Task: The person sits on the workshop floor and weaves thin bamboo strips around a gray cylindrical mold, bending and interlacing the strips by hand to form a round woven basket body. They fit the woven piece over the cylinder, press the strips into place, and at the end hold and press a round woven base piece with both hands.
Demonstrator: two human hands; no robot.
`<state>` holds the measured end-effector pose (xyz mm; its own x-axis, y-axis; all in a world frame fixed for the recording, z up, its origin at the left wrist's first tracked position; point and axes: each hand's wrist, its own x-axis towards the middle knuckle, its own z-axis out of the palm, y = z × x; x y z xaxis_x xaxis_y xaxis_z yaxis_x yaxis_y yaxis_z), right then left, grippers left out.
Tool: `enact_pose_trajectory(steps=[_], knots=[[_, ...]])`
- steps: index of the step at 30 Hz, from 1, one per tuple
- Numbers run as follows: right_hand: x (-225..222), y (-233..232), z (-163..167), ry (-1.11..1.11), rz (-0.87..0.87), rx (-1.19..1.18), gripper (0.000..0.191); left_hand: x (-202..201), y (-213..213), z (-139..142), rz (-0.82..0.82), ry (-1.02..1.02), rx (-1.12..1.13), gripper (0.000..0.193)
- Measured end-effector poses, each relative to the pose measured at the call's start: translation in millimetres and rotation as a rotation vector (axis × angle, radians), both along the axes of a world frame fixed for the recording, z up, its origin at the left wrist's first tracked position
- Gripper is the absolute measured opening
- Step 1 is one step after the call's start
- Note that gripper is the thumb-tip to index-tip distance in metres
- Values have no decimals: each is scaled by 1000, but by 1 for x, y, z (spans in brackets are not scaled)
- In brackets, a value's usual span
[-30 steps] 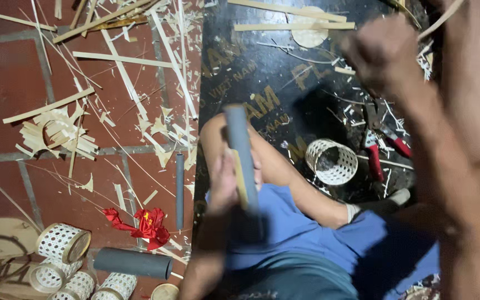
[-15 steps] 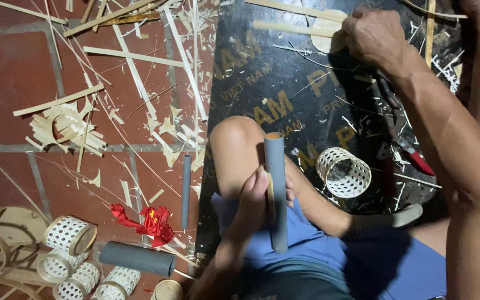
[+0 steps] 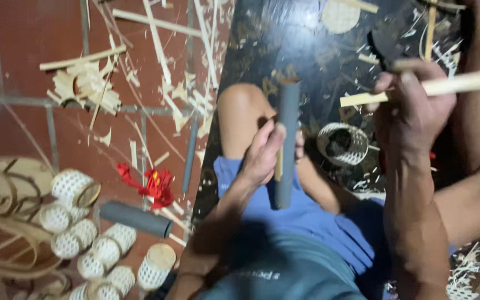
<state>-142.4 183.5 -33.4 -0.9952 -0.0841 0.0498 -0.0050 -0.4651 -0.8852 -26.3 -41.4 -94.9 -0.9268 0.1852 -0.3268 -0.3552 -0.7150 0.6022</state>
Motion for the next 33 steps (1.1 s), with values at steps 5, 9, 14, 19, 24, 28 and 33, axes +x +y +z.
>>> enact_pose_trajectory(steps=[5,9,14,19,24,28,33], knots=[[77,11,11,105,41,47,12,8,22,26,-133,164,-88,50],[108,21,11,67,39,25,13,20,38,52,-186,338,-383,53],[125,24,-2,-81,-83,115,13,24,52,63,-178,316,-302,59],[131,26,-9,31,7,-141,12,28,56,56,-176,393,-484,58],[132,27,-8,89,-66,-111,11,34,55,51,-275,134,-379,74],[138,18,-12,27,-162,-97,10,36,57,56,-205,365,-486,76],[152,6,-20,9,-177,-81,10,36,57,66,-132,413,-621,86]])
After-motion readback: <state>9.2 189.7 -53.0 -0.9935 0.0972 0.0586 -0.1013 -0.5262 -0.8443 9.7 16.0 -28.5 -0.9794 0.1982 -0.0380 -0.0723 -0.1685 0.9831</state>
